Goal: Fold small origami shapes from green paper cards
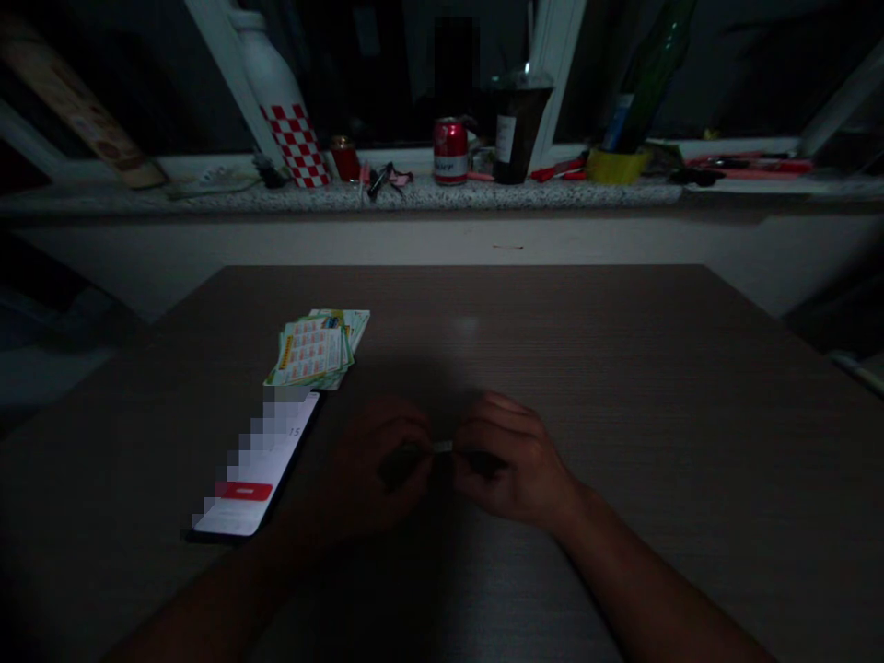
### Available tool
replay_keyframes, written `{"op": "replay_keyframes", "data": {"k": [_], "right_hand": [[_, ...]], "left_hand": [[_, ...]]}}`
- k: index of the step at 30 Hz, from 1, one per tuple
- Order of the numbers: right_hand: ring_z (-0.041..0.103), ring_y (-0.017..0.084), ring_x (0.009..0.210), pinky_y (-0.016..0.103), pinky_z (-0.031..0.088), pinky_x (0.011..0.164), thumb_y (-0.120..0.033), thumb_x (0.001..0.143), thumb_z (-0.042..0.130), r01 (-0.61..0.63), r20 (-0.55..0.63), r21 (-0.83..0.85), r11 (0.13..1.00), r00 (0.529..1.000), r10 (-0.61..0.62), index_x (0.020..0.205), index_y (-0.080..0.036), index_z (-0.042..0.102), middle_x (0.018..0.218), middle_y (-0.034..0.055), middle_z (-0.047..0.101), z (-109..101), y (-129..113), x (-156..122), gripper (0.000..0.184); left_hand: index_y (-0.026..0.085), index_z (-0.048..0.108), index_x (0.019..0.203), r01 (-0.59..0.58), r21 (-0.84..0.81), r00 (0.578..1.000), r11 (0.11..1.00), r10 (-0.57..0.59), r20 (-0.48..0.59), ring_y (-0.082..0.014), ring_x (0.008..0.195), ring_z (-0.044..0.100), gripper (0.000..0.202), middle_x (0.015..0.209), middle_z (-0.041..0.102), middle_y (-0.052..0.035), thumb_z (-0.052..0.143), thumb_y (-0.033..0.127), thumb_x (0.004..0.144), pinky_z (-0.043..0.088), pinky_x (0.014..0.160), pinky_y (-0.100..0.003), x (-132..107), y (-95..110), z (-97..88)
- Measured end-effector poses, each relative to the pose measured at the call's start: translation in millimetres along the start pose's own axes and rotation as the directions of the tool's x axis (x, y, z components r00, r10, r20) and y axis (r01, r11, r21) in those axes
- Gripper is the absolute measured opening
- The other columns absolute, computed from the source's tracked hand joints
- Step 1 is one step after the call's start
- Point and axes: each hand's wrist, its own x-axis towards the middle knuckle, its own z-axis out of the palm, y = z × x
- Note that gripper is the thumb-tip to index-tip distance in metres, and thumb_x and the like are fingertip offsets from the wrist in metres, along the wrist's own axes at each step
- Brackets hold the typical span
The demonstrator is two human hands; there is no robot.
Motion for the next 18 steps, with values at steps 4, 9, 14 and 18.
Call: {"op": "replay_keyframes", "data": {"k": [4,9,14,18], "right_hand": [[0.054,0.016,0.063,0.031,0.044,0.057,-0.007,0.07,0.063,0.002,0.015,0.002,1.0,1.0,-0.002,0.078,-0.019,0.058,0.069,0.0025,0.06,2,-2,0,0.016],[0.055,0.016,0.063,0.031,0.045,0.058,-0.007,0.07,0.063,0.027,0.003,0.014,1.0,1.0,-0.027,0.079,-0.02,0.058,0.069,0.0015,0.061,5,-3,1,0.016],[0.054,0.015,0.059,0.031,0.044,0.057,-0.004,0.068,0.06,-0.009,-0.022,0.005,1.0,1.0,0.009,0.073,-0.019,0.057,0.065,0.0012,0.057,-6,-1,0,0.016],[0.055,0.016,0.059,0.032,0.045,0.056,-0.003,0.067,0.06,-0.059,-0.086,-0.032,0.998,0.995,0.056,0.072,-0.019,0.058,0.064,0.0012,0.056,-21,4,0,0.017]], "left_hand": [[0.018,0.055,0.078,-0.003,0.025,1.0,1.0,0.003,-0.005,-0.0191,0.084,0.059,0.011,0.085,0.064,-0.0047,0.059,0.013,0.069,0.045,0.079,-0.035,1,0,2.9],[0.018,0.055,0.073,-0.018,0.058,1.0,0.998,0.019,-0.022,-0.0181,0.077,0.059,0.008,0.077,0.065,-0.003,0.058,0.014,0.067,0.044,0.074,-0.034,5,2,2.5],[0.018,0.057,0.073,0.016,0.077,0.999,0.997,-0.014,-0.039,-0.0175,0.075,0.059,0.01,0.077,0.064,-0.0032,0.059,0.011,0.066,0.045,0.072,-0.032,3,-7,-12.6],[0.018,0.057,0.072,0.119,0.11,0.991,0.987,-0.11,-0.082,-0.0174,0.075,0.059,0.01,0.078,0.062,-0.003,0.06,0.01,0.066,0.046,0.07,-0.031,-3,-18,-24.4]]}}
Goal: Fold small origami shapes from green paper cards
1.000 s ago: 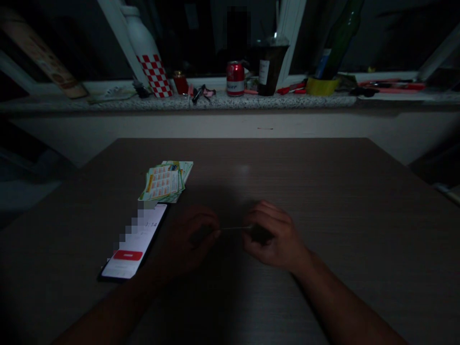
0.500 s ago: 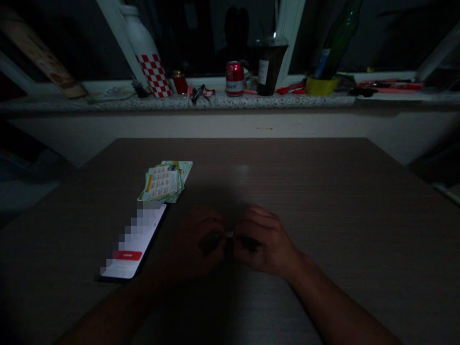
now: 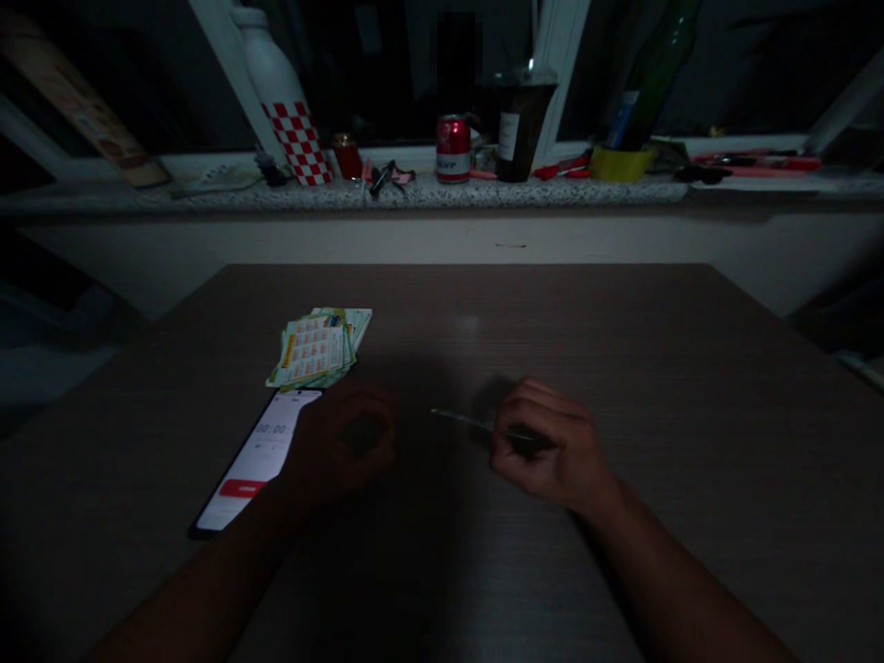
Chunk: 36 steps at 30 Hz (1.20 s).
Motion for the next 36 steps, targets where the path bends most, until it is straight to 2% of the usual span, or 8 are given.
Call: {"op": "replay_keyframes", "data": {"k": [3,6,10,19,27,36], "right_hand": [[0.054,0.016,0.059,0.031,0.044,0.056,-0.004,0.067,0.061,0.001,-0.001,-0.001,1.0,1.0,-0.001,0.073,-0.019,0.058,0.064,0.0011,0.057,-2,1,1,0.017],[0.054,0.016,0.059,0.032,0.045,0.057,-0.003,0.067,0.061,0.027,0.046,0.016,1.0,0.999,-0.028,0.072,-0.019,0.057,0.064,0.0013,0.057,6,-2,1,0.017],[0.052,0.015,0.061,0.032,0.044,0.057,-0.003,0.067,0.063,0.049,0.085,0.042,0.998,0.995,-0.052,0.073,-0.018,0.057,0.066,0.0027,0.059,15,-8,-1,0.017],[0.052,0.015,0.061,0.031,0.044,0.057,-0.004,0.067,0.062,0.043,0.095,0.074,0.996,0.994,-0.05,0.072,-0.018,0.056,0.065,0.0017,0.058,17,-11,0,0.016],[0.052,0.015,0.06,0.031,0.044,0.056,-0.004,0.066,0.061,0.046,0.09,0.091,0.995,0.995,-0.054,0.073,-0.02,0.056,0.065,0.0006,0.057,18,-13,-2,0.018],[0.054,0.016,0.059,0.032,0.045,0.055,-0.002,0.065,0.061,0.012,0.048,0.11,0.994,0.999,-0.017,0.074,-0.019,0.058,0.064,0.0018,0.057,11,-14,1,0.02]], "left_hand": [[0.018,0.056,0.073,-0.026,-0.024,1.0,0.999,0.026,-0.01,-0.0178,0.078,0.059,0.009,0.081,0.062,-0.0038,0.06,0.011,0.068,0.046,0.072,-0.032,1,4,-0.3],[0.018,0.057,0.077,-0.075,-0.03,0.997,0.997,0.075,-0.014,-0.0177,0.078,0.058,0.009,0.081,0.062,-0.0042,0.06,0.013,0.07,0.047,0.071,-0.032,4,15,3.5],[0.017,0.056,0.076,-0.114,-0.022,0.993,0.993,0.114,0.036,-0.0169,0.076,0.055,0.007,0.078,0.06,-0.0035,0.059,0.013,0.072,0.045,0.069,-0.031,7,23,8.7],[0.017,0.054,0.075,-0.121,-0.022,0.982,0.992,0.123,0.146,-0.017,0.076,0.052,0.008,0.077,0.058,-0.0029,0.058,0.013,0.07,0.043,0.071,-0.031,5,20,16.0],[0.017,0.055,0.074,-0.098,0.002,0.971,0.995,0.095,0.218,-0.0176,0.074,0.053,0.008,0.076,0.06,-0.0035,0.057,0.013,0.068,0.042,0.069,-0.03,6,20,15.5],[0.018,0.055,0.072,-0.061,0.018,0.972,0.998,0.055,0.228,-0.0172,0.072,0.054,0.007,0.075,0.059,-0.0029,0.058,0.014,0.067,0.042,0.066,-0.029,5,15,10.9]]}}
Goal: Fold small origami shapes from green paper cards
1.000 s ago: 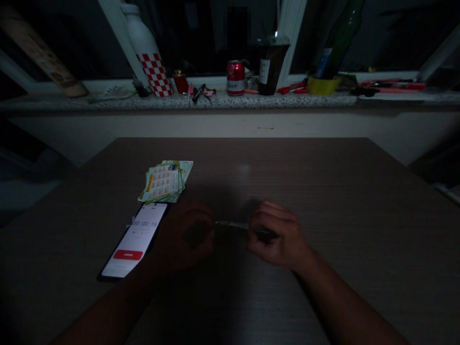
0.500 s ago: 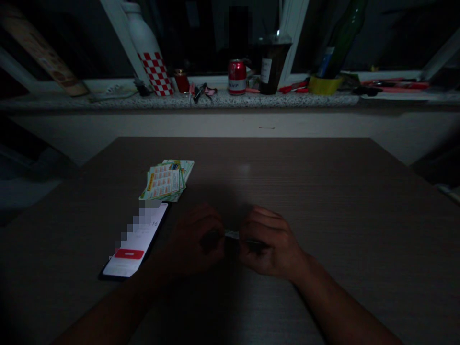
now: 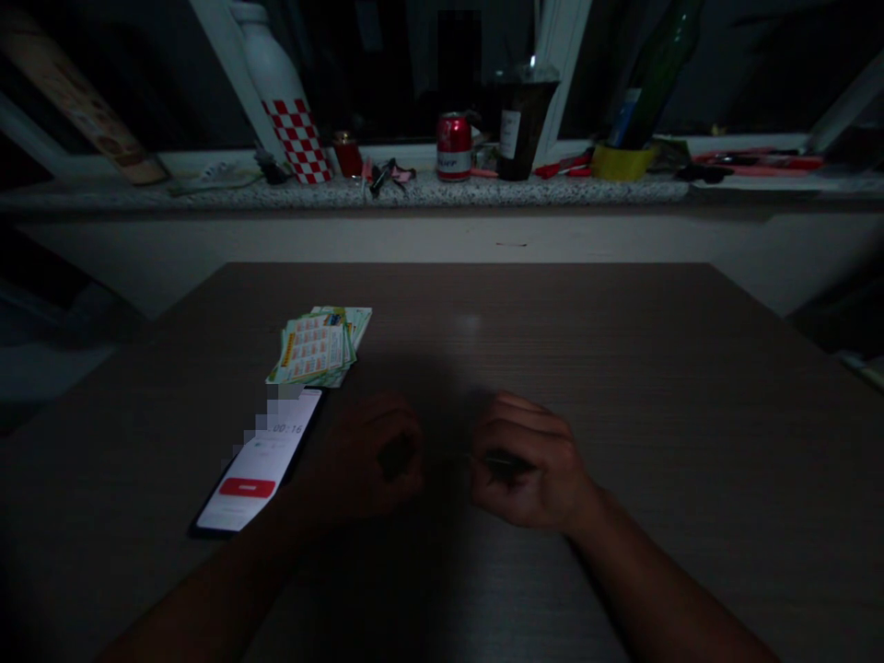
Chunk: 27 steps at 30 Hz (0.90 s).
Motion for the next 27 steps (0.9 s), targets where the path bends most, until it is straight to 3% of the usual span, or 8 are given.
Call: {"op": "replay_keyframes", "data": {"k": [4,9,13,15,17,21,24,27], "right_hand": [[0.055,0.016,0.058,0.032,0.045,0.056,-0.003,0.066,0.061,-0.026,-0.055,0.019,0.999,0.998,0.027,0.074,-0.019,0.06,0.064,0.0012,0.057,-3,2,0,0.019],[0.055,0.016,0.06,0.031,0.045,0.057,-0.005,0.069,0.061,-0.107,-0.115,0.075,0.991,0.987,0.115,0.073,-0.02,0.059,0.064,0.0005,0.056,-3,5,-2,0.016],[0.056,0.015,0.061,0.027,0.044,0.055,-0.011,0.074,0.062,-0.279,-0.222,0.165,0.946,0.924,0.311,0.07,-0.02,0.059,0.064,0.0005,0.056,0,8,-5,0.009],[0.055,0.014,0.057,0.024,0.043,0.05,-0.017,0.076,0.063,-0.376,-0.239,0.229,0.898,0.873,0.426,0.068,-0.019,0.059,0.063,0.0002,0.057,5,10,-7,0.009],[0.053,0.012,0.052,0.022,0.042,0.047,-0.022,0.076,0.065,-0.453,-0.225,0.307,0.837,0.82,0.526,0.068,-0.018,0.06,0.061,-0.0006,0.057,9,12,-9,0.011],[0.054,0.011,0.05,0.022,0.044,0.046,-0.03,0.078,0.068,-0.533,-0.132,0.468,0.704,0.746,0.653,0.071,-0.017,0.063,0.059,-0.0006,0.06,15,17,-13,0.015],[0.055,0.012,0.049,0.023,0.044,0.045,-0.031,0.077,0.07,-0.569,-0.066,0.537,0.622,0.707,0.704,0.072,-0.017,0.064,0.059,-0.0003,0.061,17,21,-16,0.016],[0.057,0.013,0.05,0.024,0.045,0.047,-0.032,0.079,0.067,-0.57,0.007,0.603,0.558,0.703,0.711,0.076,-0.017,0.067,0.06,0.0005,0.063,16,25,-17,0.015]], "left_hand": [[0.017,0.054,0.072,0.016,-0.01,1.0,1.0,-0.017,-0.022,-0.0164,0.071,0.053,0.007,0.074,0.058,-0.0023,0.058,0.013,0.068,0.04,0.064,-0.028,-2,-2,-3.2],[0.018,0.051,0.068,0.077,-0.081,0.987,0.994,-0.088,-0.134,-0.0153,0.068,0.053,0.007,0.07,0.056,-0.0009,0.056,0.014,0.068,0.041,0.062,-0.028,-3,-3,-6.6],[0.018,0.053,0.077,0.17,-0.227,0.955,0.959,-0.217,-0.202,-0.0166,0.076,0.055,0.006,0.08,0.058,-0.0026,0.056,0.016,0.073,0.045,0.069,-0.031,-1,5,-0.2],[0.019,0.054,0.094,0.213,-0.328,0.935,0.92,-0.289,-0.205,-0.018,0.083,0.056,0.02,0.092,0.058,-0.0046,0.06,0.02,0.074,0.047,0.074,-0.033,-1,9,7.3],[0.019,0.053,0.104,0.273,-0.474,0.914,0.837,-0.38,-0.144,-0.019,0.088,0.058,0.026,0.099,0.06,-0.0065,0.059,0.024,0.079,0.049,0.077,-0.035,-1,11,15.5],[0.021,0.052,0.109,0.388,-0.753,0.798,0.531,-0.602,-0.014,-0.0191,0.09,0.062,0.025,0.103,0.063,-0.0065,0.055,0.028,0.085,0.053,0.075,-0.033,-1,7,26.6],[0.018,0.059,0.094,0.435,-0.785,0.765,0.441,-0.64,0.064,-0.0194,0.084,0.064,0.013,0.091,0.067,-0.0042,0.055,0.027,0.084,0.053,0.074,-0.034,1,3,28.0],[0.017,0.062,0.085,0.479,-0.793,0.723,0.377,-0.681,0.113,-0.018,0.076,0.063,0.011,0.08,0.066,-0.0018,0.057,0.026,0.082,0.053,0.07,-0.032,2,2,28.0]]}}
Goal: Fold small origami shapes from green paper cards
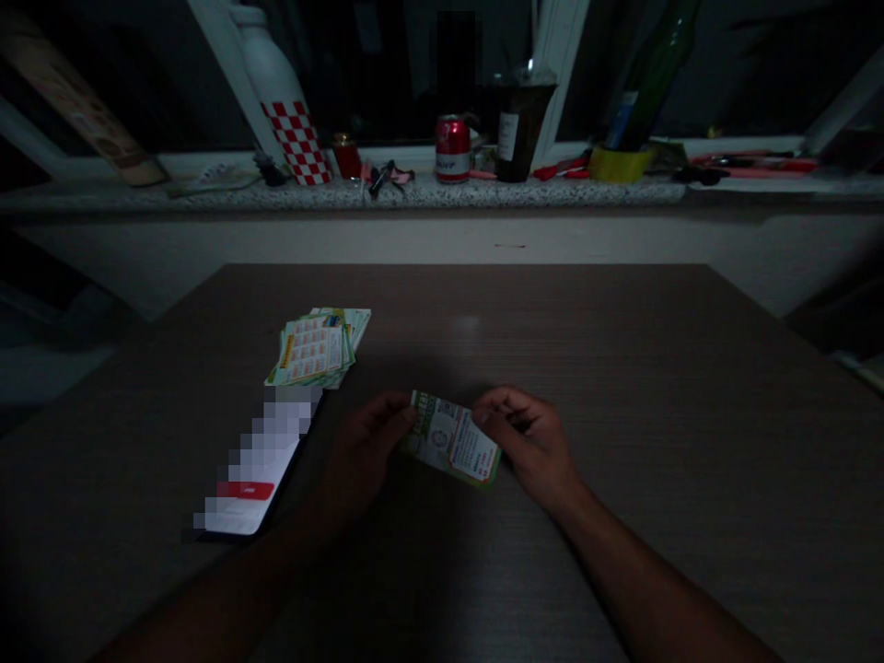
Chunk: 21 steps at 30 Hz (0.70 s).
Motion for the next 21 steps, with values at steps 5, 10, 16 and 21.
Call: {"op": "replay_keyframes", "data": {"k": [5,10,16,21], "right_hand": [[0.062,0.014,0.059,0.025,0.048,0.052,-0.026,0.075,0.066,0.024,0.057,0.097,0.995,0.998,-0.03,0.083,-0.018,0.071,0.07,0.0029,0.069,-7,-1,5,0.013],[0.067,0.016,0.065,0.026,0.052,0.056,-0.028,0.078,0.066,0.031,0.21,0.075,0.997,0.977,-0.046,0.095,-0.019,0.068,0.079,0.0057,0.073,-8,-5,2,0.019],[0.068,0.017,0.08,0.027,0.056,0.069,-0.03,0.077,0.072,0.149,0.382,-0.002,0.989,0.914,-0.137,0.103,-0.021,0.067,0.091,0.0071,0.071,-1,-11,-5,0.027],[0.064,0.017,0.088,0.028,0.053,0.072,-0.027,0.075,0.073,0.2,0.463,0.021,0.979,0.866,-0.187,0.099,-0.02,0.068,0.103,0.0091,0.064,0,-14,-3,0.025]], "left_hand": [[0.017,0.063,0.086,0.111,-0.115,0.993,0.987,-0.115,-0.028,-0.0159,0.069,0.062,0.012,0.078,0.066,-0.0014,0.059,0.026,0.078,0.051,0.062,-0.028,0,-6,-1.5],[0.019,0.062,0.082,0.142,-0.163,0.99,0.976,-0.143,0.0,-0.0148,0.064,0.061,0.01,0.072,0.064,-0.0001,0.06,0.027,0.077,0.05,0.058,-0.027,4,-12,-3.4],[0.019,0.064,0.079,0.176,-0.203,0.984,0.963,-0.17,0.046,-0.0144,0.062,0.06,0.008,0.071,0.065,-0.0005,0.061,0.025,0.075,0.049,0.057,-0.026,3,-12,-3.0],[0.017,0.065,0.078,0.16,-0.126,0.985,0.979,-0.151,0.082,-0.0128,0.059,0.056,0.011,0.069,0.062,-0.0006,0.062,0.027,0.075,0.044,0.053,-0.023,-2,-4,-1.7]]}}
